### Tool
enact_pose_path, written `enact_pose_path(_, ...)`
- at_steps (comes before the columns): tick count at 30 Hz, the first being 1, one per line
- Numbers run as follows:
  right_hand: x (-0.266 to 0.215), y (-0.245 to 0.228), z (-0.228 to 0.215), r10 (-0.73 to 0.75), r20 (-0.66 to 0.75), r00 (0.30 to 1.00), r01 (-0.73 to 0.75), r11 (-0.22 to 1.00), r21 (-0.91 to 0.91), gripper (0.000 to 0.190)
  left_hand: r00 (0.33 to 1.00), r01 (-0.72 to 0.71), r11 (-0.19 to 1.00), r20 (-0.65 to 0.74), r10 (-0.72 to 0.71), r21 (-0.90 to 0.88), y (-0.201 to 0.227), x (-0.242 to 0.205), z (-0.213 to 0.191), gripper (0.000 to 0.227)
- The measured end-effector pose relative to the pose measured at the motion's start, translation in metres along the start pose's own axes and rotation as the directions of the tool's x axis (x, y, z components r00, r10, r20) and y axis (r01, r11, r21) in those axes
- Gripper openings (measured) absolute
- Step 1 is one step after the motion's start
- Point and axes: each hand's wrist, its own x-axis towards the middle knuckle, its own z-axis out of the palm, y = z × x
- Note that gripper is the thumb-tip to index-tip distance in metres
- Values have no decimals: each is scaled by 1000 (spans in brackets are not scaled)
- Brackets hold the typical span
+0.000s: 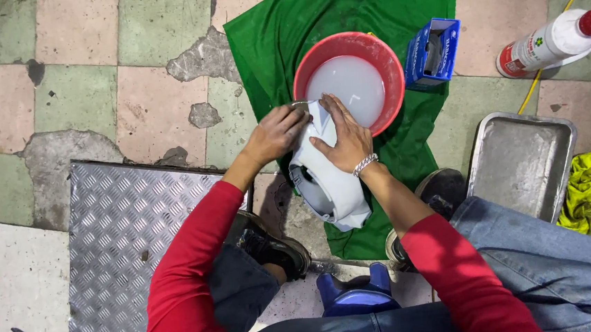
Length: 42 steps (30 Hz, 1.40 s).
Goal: The person sits on a low stool and sands a white plastic part using a sanding block. They repeatedly dip the sanding block into a red bucket of water and continue sanding different areas of the part, including the interior and exterior surfaces.
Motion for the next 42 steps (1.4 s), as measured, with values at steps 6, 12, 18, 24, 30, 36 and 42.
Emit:
enact_pose_path(6,0,2,1,-21,-16,1000,21,1000,18,86,1000,-6,999,14,6,36,-11,-19,22,22)
enact_pose_path(12,0,0,-2,-14,-4,1000,14,999,34,85,1000,31,999,-8,-30,43,-14,-19,25,22)
enact_pose_path(18,2,1,0,0,11,1000,0,1000,9,85,999,52,994,-16,-50,99,-21,-33,39,21)
enact_pose_path(24,4,2,0,-12,-5,1000,12,1000,25,83,995,78,995,-67,-74,57,-23,-5,10,22)
enact_pose_path(30,2,0,-2,-14,-13,1000,14,1000,7,84,996,75,997,-53,-76,-19,-1,21,-22,23)
enact_pose_path(36,0,-5,-5,-1,-6,1000,1,1000,25,83,982,159,987,-101,-157,13,7,14,-10,21)
enact_pose_path(42,0,-6,-5,-8,-17,1000,8,1000,29,82,987,124,984,-115,-110,131,3,9,7,18)
